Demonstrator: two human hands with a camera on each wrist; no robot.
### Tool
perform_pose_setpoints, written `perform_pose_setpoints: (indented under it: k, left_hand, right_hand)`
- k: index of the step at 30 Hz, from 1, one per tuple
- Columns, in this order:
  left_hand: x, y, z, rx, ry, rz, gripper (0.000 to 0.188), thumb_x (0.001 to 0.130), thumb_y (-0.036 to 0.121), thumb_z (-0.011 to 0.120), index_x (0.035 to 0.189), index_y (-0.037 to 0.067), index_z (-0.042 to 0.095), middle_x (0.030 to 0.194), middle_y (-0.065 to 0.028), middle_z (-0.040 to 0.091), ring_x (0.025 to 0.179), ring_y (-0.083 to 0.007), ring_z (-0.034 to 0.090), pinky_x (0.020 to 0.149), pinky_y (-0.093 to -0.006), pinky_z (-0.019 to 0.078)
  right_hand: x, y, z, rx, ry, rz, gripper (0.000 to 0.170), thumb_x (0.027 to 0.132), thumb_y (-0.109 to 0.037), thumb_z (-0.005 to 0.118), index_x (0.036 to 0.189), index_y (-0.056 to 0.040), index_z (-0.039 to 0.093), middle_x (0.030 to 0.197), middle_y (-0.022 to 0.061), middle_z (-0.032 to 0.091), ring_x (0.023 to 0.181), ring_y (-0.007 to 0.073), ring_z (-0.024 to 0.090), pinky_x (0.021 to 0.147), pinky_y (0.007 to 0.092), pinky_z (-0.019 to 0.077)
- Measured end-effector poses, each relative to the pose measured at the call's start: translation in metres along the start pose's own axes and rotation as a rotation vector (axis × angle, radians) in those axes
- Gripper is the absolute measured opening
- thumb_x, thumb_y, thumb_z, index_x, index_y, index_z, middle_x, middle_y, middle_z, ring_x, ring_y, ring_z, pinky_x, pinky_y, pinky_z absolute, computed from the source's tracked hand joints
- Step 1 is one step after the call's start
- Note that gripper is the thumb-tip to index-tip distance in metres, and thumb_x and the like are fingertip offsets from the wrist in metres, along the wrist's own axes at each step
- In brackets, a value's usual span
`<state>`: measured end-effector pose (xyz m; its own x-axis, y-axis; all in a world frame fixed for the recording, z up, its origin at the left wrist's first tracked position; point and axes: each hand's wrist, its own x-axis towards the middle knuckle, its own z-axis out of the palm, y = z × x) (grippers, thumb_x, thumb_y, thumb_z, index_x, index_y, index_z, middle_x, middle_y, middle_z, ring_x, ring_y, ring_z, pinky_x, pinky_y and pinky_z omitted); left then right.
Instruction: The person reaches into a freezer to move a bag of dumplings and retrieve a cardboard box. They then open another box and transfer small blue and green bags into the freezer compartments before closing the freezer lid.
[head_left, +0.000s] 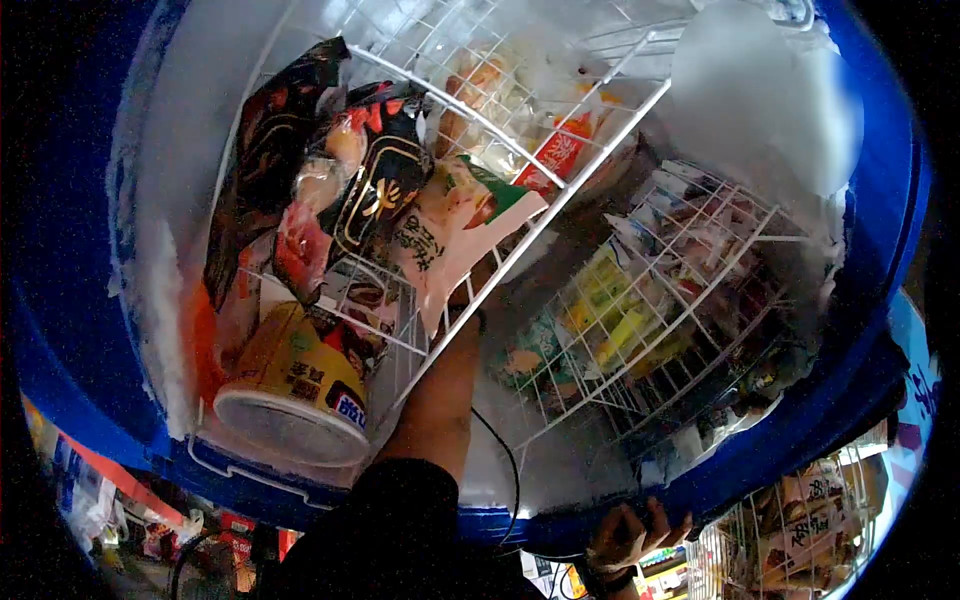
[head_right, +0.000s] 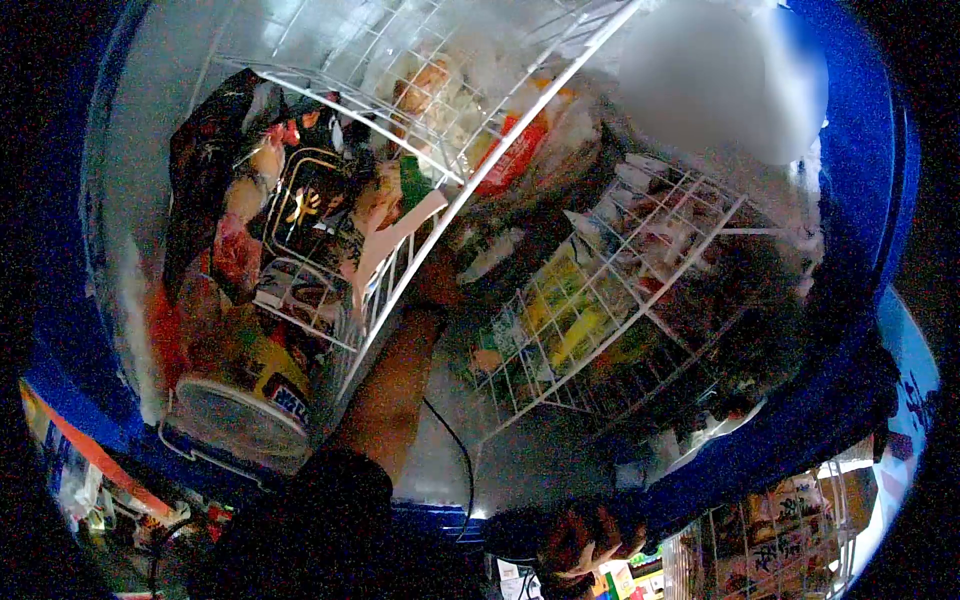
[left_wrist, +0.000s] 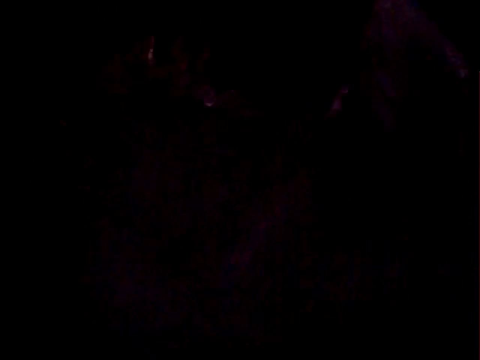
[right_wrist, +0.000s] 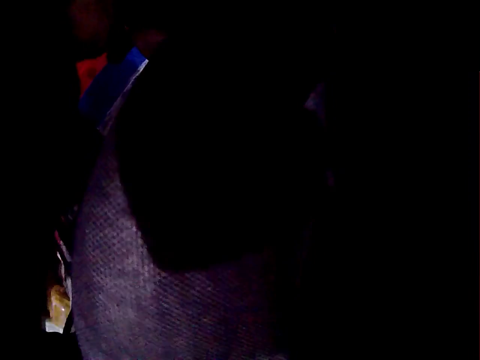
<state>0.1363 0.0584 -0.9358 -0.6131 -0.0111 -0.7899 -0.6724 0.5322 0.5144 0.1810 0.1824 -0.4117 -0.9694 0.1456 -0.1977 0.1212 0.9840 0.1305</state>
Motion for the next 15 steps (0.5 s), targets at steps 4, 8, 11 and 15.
perform_pose_setpoints:
  k: [4,8,11,15]
  left_hand:
    - [0.021,-0.009,0.008,-0.019,-0.041,-0.024,0.061,0.091,0.038,0.070,0.144,0.010,0.057,0.139,-0.0190,0.060,0.132,-0.0378,0.055,0.110,-0.0529,0.0448]
    - [0.041,-0.016,0.030,-0.048,-0.107,-0.032,0.063,0.090,0.038,0.072,0.144,0.009,0.056,0.141,-0.0192,0.059,0.133,-0.0378,0.054,0.111,-0.0521,0.0445]
    - [0.047,-0.007,0.064,-0.104,-0.168,-0.031,0.065,0.089,0.038,0.073,0.144,0.009,0.056,0.143,-0.0193,0.058,0.134,-0.0378,0.054,0.112,-0.0515,0.0443]
    - [0.042,0.015,0.107,-0.151,-0.186,-0.034,0.067,0.088,0.039,0.075,0.145,0.008,0.056,0.145,-0.0195,0.057,0.136,-0.0378,0.053,0.113,-0.0507,0.0441]
  right_hand:
    - [0.021,-0.007,-0.008,-0.069,-0.052,-0.124,0.005,0.090,-0.011,0.063,0.088,-0.0118,0.059,0.109,0.0129,0.061,0.124,0.0380,0.050,0.114,0.0722,0.0227]
    - [-0.012,0.004,-0.006,-0.092,-0.116,-0.072,0.008,0.090,-0.012,0.069,0.094,-0.0117,0.063,0.105,0.0115,0.062,0.109,0.0359,0.057,0.101,0.0636,0.0334]
    - [-0.020,0.000,-0.004,0.131,-0.054,0.108,0.029,0.084,-0.005,0.082,0.111,-0.0120,0.074,0.112,0.0165,0.066,0.099,0.0331,0.060,0.082,0.0435,0.0516]
    - [-0.022,0.005,-0.005,0.046,-0.099,-0.034,0.012,0.089,-0.015,0.069,0.099,-0.0126,0.062,0.108,0.0101,0.059,0.110,0.0347,0.058,0.104,0.0648,0.0326]
